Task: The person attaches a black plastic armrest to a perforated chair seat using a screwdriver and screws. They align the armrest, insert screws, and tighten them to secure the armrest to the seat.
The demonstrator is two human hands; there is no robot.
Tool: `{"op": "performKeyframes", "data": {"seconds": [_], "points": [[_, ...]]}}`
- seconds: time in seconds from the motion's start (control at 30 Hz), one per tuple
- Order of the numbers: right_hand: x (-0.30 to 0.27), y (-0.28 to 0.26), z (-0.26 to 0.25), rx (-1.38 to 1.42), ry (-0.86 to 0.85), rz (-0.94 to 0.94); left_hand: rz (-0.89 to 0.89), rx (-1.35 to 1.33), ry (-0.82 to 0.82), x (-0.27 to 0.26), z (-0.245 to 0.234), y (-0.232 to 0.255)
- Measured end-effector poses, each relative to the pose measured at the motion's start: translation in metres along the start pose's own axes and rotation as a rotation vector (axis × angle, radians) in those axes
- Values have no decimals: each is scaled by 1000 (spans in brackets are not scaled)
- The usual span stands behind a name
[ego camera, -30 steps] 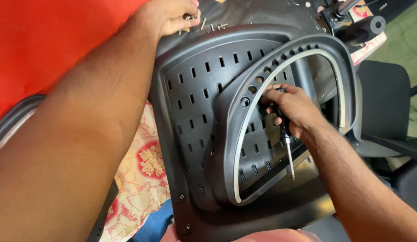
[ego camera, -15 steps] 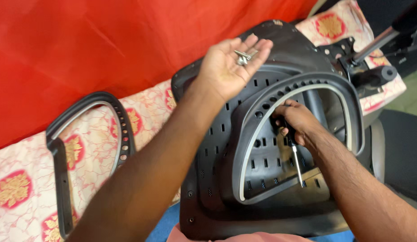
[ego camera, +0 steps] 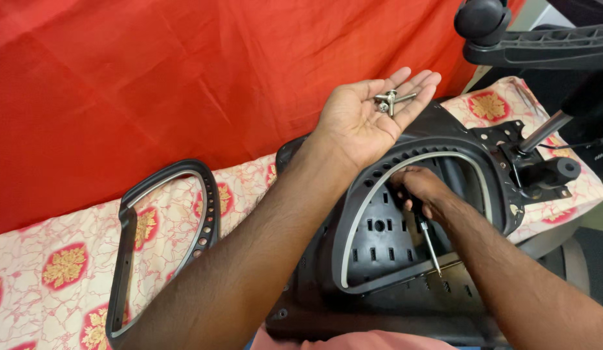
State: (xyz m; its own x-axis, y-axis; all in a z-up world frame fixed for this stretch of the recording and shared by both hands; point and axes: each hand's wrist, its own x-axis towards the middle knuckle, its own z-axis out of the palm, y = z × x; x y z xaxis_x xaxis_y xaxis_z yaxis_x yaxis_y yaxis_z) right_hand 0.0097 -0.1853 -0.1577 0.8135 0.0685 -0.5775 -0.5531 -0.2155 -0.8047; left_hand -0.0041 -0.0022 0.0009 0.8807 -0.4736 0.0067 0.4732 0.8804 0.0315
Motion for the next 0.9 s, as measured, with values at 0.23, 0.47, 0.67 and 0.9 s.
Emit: {"op": "performKeyframes", "data": {"seconds": [0.23, 0.47, 0.67, 0.9], "points": [[-20, -13, 2, -95, -19, -43, 15, -27, 28, 6, 11, 0], [-58, -18, -16, 113, 34, -78, 117, 116, 436, -15, -46, 3], [-106, -29, -29, 249, 53, -140, 118, 47, 549, -41, -84, -34], [-176, -75, -22, 149, 115, -338, 93, 30, 224, -21, -49, -58]]}}
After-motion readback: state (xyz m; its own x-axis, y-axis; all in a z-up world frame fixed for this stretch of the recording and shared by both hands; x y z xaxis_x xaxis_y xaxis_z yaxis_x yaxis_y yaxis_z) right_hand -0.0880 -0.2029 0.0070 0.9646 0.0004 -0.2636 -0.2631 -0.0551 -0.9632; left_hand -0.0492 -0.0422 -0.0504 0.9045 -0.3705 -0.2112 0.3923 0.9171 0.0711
